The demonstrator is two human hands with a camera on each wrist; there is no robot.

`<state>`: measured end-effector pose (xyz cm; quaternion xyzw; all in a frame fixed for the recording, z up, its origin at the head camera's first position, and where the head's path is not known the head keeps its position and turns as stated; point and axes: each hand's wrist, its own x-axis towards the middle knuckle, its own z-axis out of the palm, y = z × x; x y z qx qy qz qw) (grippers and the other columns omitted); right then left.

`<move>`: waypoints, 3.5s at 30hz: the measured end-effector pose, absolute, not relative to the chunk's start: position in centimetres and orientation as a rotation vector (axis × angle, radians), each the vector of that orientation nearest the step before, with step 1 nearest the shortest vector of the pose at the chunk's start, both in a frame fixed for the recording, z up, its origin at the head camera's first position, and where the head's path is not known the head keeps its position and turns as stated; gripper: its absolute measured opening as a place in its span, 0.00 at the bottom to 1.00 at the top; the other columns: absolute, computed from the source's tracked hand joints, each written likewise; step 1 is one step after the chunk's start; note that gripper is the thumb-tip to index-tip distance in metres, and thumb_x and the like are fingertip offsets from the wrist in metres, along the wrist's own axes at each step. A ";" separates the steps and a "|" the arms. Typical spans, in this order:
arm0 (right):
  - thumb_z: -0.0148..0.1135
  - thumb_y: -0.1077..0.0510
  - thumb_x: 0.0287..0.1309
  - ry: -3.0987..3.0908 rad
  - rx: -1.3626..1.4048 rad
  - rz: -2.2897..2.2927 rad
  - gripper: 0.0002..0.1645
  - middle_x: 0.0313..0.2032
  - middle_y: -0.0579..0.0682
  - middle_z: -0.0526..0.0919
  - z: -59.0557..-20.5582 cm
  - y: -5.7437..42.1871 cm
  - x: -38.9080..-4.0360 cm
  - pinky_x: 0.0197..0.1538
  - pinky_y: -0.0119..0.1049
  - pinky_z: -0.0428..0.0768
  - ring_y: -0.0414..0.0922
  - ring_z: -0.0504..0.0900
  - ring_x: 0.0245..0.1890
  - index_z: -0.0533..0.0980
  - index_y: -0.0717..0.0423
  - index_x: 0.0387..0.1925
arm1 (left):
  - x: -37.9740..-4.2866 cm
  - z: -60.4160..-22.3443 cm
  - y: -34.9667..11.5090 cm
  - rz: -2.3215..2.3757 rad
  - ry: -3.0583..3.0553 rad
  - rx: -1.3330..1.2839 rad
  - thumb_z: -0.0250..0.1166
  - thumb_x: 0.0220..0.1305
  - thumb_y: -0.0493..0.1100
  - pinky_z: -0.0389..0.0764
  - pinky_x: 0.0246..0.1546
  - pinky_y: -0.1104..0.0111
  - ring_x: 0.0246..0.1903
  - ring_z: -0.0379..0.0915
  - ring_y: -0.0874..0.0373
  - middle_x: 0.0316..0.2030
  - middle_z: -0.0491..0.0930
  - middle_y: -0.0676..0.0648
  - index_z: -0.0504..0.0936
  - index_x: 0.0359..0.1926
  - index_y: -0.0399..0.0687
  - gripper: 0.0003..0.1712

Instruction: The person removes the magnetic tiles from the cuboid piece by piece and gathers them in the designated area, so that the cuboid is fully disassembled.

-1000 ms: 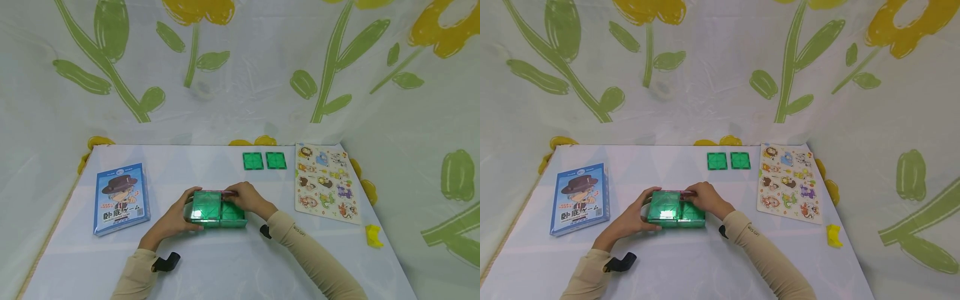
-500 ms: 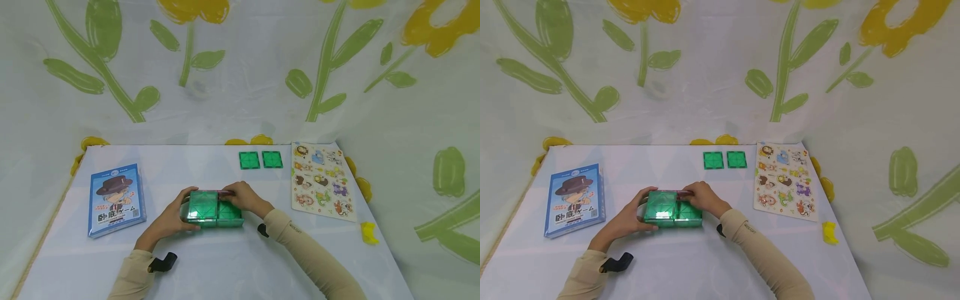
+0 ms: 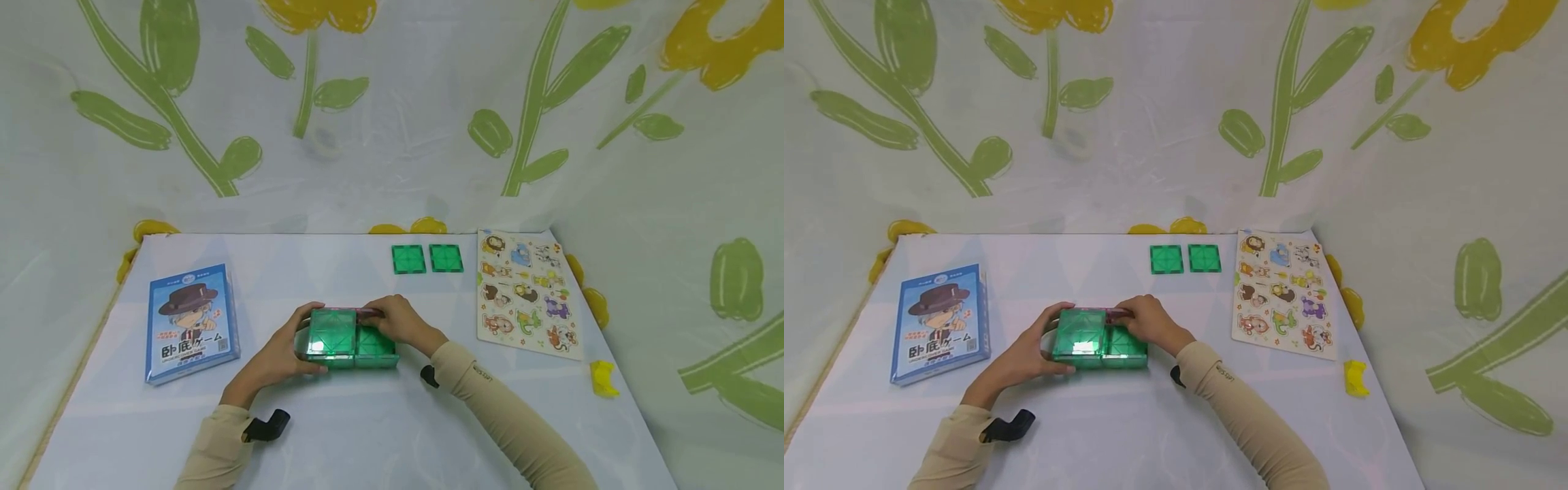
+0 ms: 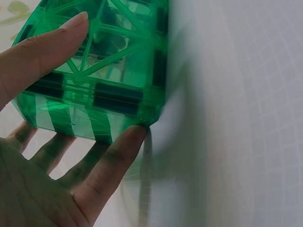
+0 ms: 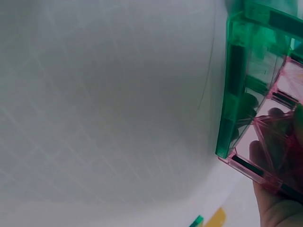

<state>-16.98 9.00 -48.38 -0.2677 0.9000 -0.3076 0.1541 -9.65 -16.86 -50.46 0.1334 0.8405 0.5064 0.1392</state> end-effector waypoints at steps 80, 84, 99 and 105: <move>0.56 0.61 0.68 2.415 -0.511 -0.750 0.15 0.33 0.53 0.78 -45.2 13.0 -19.9 0.30 0.30 0.79 0.43 0.79 0.28 0.72 0.61 0.54 | -9.5 -50.6 -16.8 1.511 2.385 0.369 0.84 0.42 0.41 0.73 0.58 0.33 0.74 0.51 0.27 0.75 0.58 0.35 0.52 0.76 0.61 0.65; 0.59 0.58 0.68 2.415 -0.468 -0.815 0.09 0.28 0.52 0.77 -45.5 13.2 -20.3 0.26 0.30 0.79 0.42 0.78 0.22 0.73 0.59 0.45 | -9.5 -50.5 -16.8 1.517 2.374 0.373 0.84 0.43 0.41 0.77 0.55 0.35 0.74 0.51 0.27 0.75 0.56 0.35 0.52 0.76 0.60 0.65; 0.56 0.51 0.72 2.439 -0.053 -1.204 0.17 0.22 0.50 0.81 -48.4 11.4 -21.8 0.26 0.29 0.78 0.40 0.76 0.19 0.75 0.61 0.51 | -9.5 -50.2 -16.5 1.506 2.392 0.364 0.83 0.42 0.42 0.66 0.63 0.30 0.73 0.52 0.26 0.75 0.57 0.33 0.52 0.76 0.57 0.65; 0.55 0.50 0.72 2.440 0.069 -1.283 0.17 0.24 0.52 0.83 -49.3 10.8 -22.5 0.26 0.29 0.81 0.41 0.79 0.20 0.75 0.63 0.45 | -9.4 -50.3 -16.5 1.501 2.384 0.346 0.84 0.42 0.42 0.67 0.63 0.30 0.74 0.52 0.26 0.75 0.57 0.33 0.52 0.76 0.57 0.65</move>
